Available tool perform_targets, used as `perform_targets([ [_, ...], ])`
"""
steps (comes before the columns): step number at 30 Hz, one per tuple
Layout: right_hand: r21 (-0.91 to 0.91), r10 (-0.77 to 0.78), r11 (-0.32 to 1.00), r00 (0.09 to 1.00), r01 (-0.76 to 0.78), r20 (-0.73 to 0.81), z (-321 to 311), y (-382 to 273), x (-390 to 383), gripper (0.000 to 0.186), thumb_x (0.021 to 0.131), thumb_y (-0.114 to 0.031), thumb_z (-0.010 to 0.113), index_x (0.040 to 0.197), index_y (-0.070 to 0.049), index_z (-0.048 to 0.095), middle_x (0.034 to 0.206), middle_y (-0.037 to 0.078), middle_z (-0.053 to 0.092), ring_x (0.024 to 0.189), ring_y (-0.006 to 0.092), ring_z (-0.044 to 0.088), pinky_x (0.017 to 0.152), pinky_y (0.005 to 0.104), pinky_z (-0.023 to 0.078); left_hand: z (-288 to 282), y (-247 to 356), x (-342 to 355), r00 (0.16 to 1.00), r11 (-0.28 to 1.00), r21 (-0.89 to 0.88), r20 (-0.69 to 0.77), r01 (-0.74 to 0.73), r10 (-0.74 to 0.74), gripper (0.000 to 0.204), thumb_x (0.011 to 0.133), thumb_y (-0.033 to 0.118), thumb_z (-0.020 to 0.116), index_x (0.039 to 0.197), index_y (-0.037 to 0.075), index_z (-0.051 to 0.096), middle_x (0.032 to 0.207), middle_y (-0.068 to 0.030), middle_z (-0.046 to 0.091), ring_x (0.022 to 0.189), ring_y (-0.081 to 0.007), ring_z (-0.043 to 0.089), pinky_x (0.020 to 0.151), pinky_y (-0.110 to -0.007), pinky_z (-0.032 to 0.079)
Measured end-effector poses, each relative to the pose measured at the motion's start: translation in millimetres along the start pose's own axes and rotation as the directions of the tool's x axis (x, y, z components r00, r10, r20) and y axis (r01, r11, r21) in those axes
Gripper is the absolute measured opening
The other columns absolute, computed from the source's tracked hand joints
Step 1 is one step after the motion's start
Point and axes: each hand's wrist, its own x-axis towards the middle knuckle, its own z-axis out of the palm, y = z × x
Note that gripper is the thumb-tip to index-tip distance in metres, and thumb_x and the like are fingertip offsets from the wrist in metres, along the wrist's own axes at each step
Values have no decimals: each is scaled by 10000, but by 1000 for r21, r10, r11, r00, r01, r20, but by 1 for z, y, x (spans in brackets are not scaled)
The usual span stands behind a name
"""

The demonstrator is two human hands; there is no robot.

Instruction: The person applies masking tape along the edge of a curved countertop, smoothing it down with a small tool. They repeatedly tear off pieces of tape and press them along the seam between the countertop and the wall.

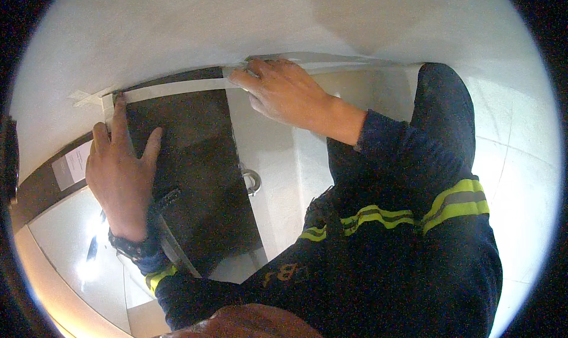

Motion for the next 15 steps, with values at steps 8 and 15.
perform_targets([
  [8, 14, -26, 1000, 999, 26, 33, -3, 6, 0, 555, 895, -139, 695, 1436, -163, 575, 1110, 167, 643, 1012, 377, 683, 876, 503, 567, 5, -1, -2, 1000, 1000, 2, 11, 22, -22, 763, 874, 495, 797, 1531, 199, 547, 1086, -142, 613, 894, -303, 697, 754, -445, 577],
  [15, -167, -39, 985, 999, 38, -6, -1, -5, 0, 630, 906, -94, 688, 1512, -212, 564, 1034, 122, 587, 770, 255, 634, 776, 425, 569, 4, 0, 0, 999, 999, -20, 20, 27, -27, 766, 859, 501, 815, 1521, 204, 568, 1119, -148, 624, 923, -292, 705, 779, -443, 581],
])
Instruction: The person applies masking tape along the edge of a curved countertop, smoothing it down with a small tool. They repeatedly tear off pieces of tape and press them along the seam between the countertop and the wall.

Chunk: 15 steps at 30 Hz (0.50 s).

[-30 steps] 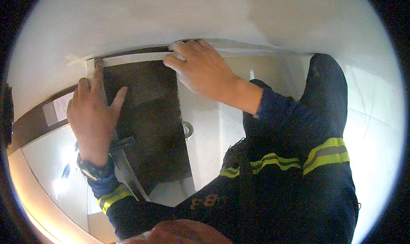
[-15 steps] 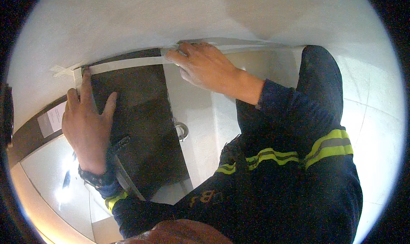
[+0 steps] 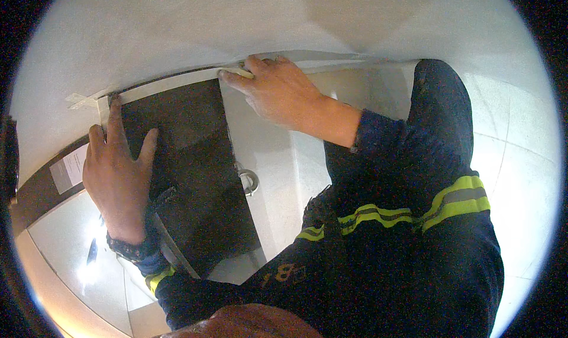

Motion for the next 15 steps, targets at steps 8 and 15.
perform_targets([
  [8, 54, 64, 996, 996, -68, 66, -11, -8, 3, 531, 914, -186, 673, 1441, -170, 603, 1060, 157, 644, 924, 335, 698, 820, 477, 566, 2, -2, 1, 999, 1000, 0, -39, -22, 22, 737, 884, 460, 791, 1529, 200, 547, 1017, -133, 596, 877, -329, 690, 728, -450, 572],
  [15, 23, 100, 995, 992, -101, 73, -6, -14, 6, 529, 919, -187, 646, 1445, -152, 599, 1100, 189, 672, 930, 340, 713, 823, 482, 564, -2, -1, 1, 1000, 1000, 12, -19, -14, 14, 743, 886, 466, 787, 1540, 214, 539, 1023, -130, 600, 874, -328, 690, 727, -459, 571],
])
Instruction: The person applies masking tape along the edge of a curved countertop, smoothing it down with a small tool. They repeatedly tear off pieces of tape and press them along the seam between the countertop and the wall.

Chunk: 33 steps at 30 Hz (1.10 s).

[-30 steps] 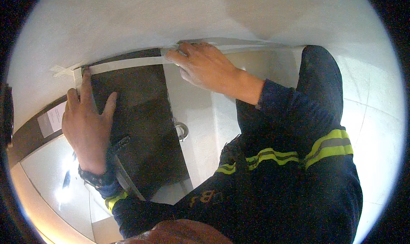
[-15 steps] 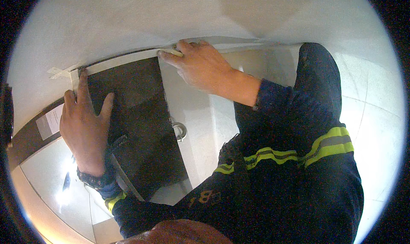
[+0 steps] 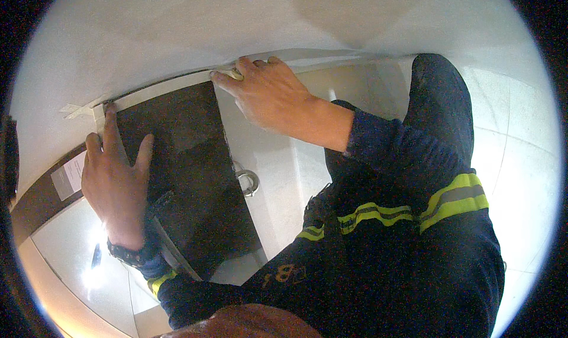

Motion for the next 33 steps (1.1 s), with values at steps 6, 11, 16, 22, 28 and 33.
perform_targets([
  [6, 35, -4, 999, 999, 2, 51, -6, -4, 2, 549, 925, -168, 631, 1469, -125, 575, 1132, 201, 668, 930, 340, 712, 832, 485, 556, -1, -1, -2, 1000, 1000, -6, 6, 16, -16, 751, 883, 486, 783, 1538, 210, 540, 1047, -138, 605, 905, -333, 697, 756, -453, 577],
  [11, 41, 27, 999, 995, -31, 92, -9, -5, 4, 565, 921, -158, 635, 1480, -119, 563, 1149, 200, 665, 948, 331, 704, 841, 488, 550, 0, 0, -2, 999, 1000, 1, 25, 26, -26, 757, 883, 493, 779, 1535, 193, 541, 1052, -148, 603, 917, -341, 695, 766, -450, 576],
  [16, 46, 10, 999, 998, -12, 54, -5, -4, 1, 582, 921, -149, 640, 1496, -128, 550, 1148, 199, 665, 938, 328, 699, 847, 482, 547, -2, 1, -2, 999, 999, -29, 38, 29, -28, 774, 868, 472, 811, 1540, 194, 544, 1086, -153, 608, 942, -322, 694, 791, -442, 580],
  [22, 26, 4, 1000, 1000, -4, 8, 0, 0, 0, 675, 902, -102, 717, 1546, -176, 528, 1113, 177, 649, 797, 282, 665, 754, 425, 544, 1, 0, -1, 1000, 1000, -6, 3, 1, -1, 759, 885, 475, 787, 1539, 180, 538, 1071, -153, 599, 905, -328, 689, 758, -448, 573],
  [28, 57, 69, 995, 986, -78, 150, -2, -4, 3, 653, 946, -150, 632, 1579, -188, 474, 1188, 225, 662, 958, 384, 705, 886, 507, 530, 1, -1, -3, 999, 1000, 17, 38, -10, 9, 813, 867, 463, 820, 1568, 192, 510, 1064, -144, 592, 887, -289, 677, 739, -425, 564],
  [33, 116, 54, 991, 996, -63, 74, 8, -9, 5, 622, 962, -75, 600, 1560, -220, 503, 1119, 215, 671, 888, 359, 699, 843, 493, 558, -1, -12, -4, 989, 1000, 11, 145, -17, 15, 807, 877, 441, 816, 1575, 188, 499, 1081, -133, 614, 936, -267, 677, 742, -396, 561],
])
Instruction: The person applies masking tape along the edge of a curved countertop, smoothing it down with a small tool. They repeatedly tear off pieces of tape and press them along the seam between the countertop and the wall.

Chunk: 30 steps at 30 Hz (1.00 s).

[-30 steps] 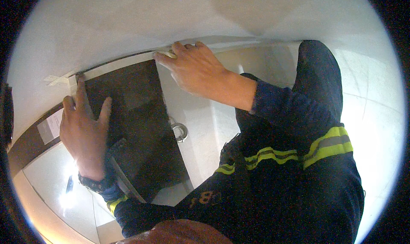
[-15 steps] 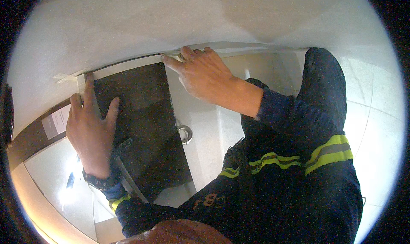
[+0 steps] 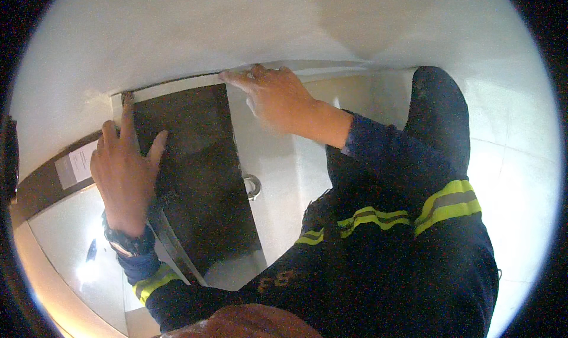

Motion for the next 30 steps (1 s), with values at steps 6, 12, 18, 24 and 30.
perform_targets([
  [6, 108, 74, 991, 997, -74, 7, 0, -7, 14, 605, 966, -33, 577, 1538, -224, 525, 1129, 229, 676, 937, 408, 690, 926, 512, 560, -31, -16, -5, 934, 972, -7, -279, -235, 224, 703, 883, 344, 797, 1497, 98, 558, 1164, -138, 642, 1027, -284, 659, 843, -399, 558],
  [12, 183, 45, 982, 998, -53, 44, 4, 0, 22, 613, 969, -24, 567, 1548, -218, 513, 1276, 240, 658, 1163, 420, 641, 1013, 493, 533, 16, 14, 7, 849, 802, -281, -220, -528, 481, 779, 892, 367, 766, 1482, -63, 494, 1493, -245, 527, 1426, -383, 466, 1210, -470, 366],
  [18, 219, -56, 974, 998, 55, 2, 8, 6, 24, 593, 974, -26, 552, 1543, -191, 518, 1382, 192, 642, 1220, 390, 634, 1048, 481, 527, 41, 20, 18, 866, 831, -245, -107, -499, 488, 938, 877, 474, 774, 1544, -75, 409, 1630, -254, 397, 1535, -382, 343, 1286, -478, 270],
  [24, 212, -8, 977, 998, -4, 55, 2, 10, 15, 580, 1002, -13, 537, 1551, -197, 507, 1443, 148, 628, 1260, 361, 625, 1084, 460, 521, 30, 20, 5, 959, 944, -169, -75, -283, 274, 986, 884, 507, 761, 1564, -90, 370, 1664, -248, 344, 1556, -372, 312, 1286, -465, 273],
  [30, 221, 0, 975, 999, -11, 54, -3, 4, 10, 584, 1010, -21, 540, 1559, -216, 500, 1296, 185, 663, 1165, 364, 648, 1031, 469, 536, 7, 33, -5, 984, 979, 103, 40, -176, 173, 948, 905, 535, 732, 1565, -58, 398, 1645, -264, 371, 1562, -389, 292, 1300, -525, 208],
])
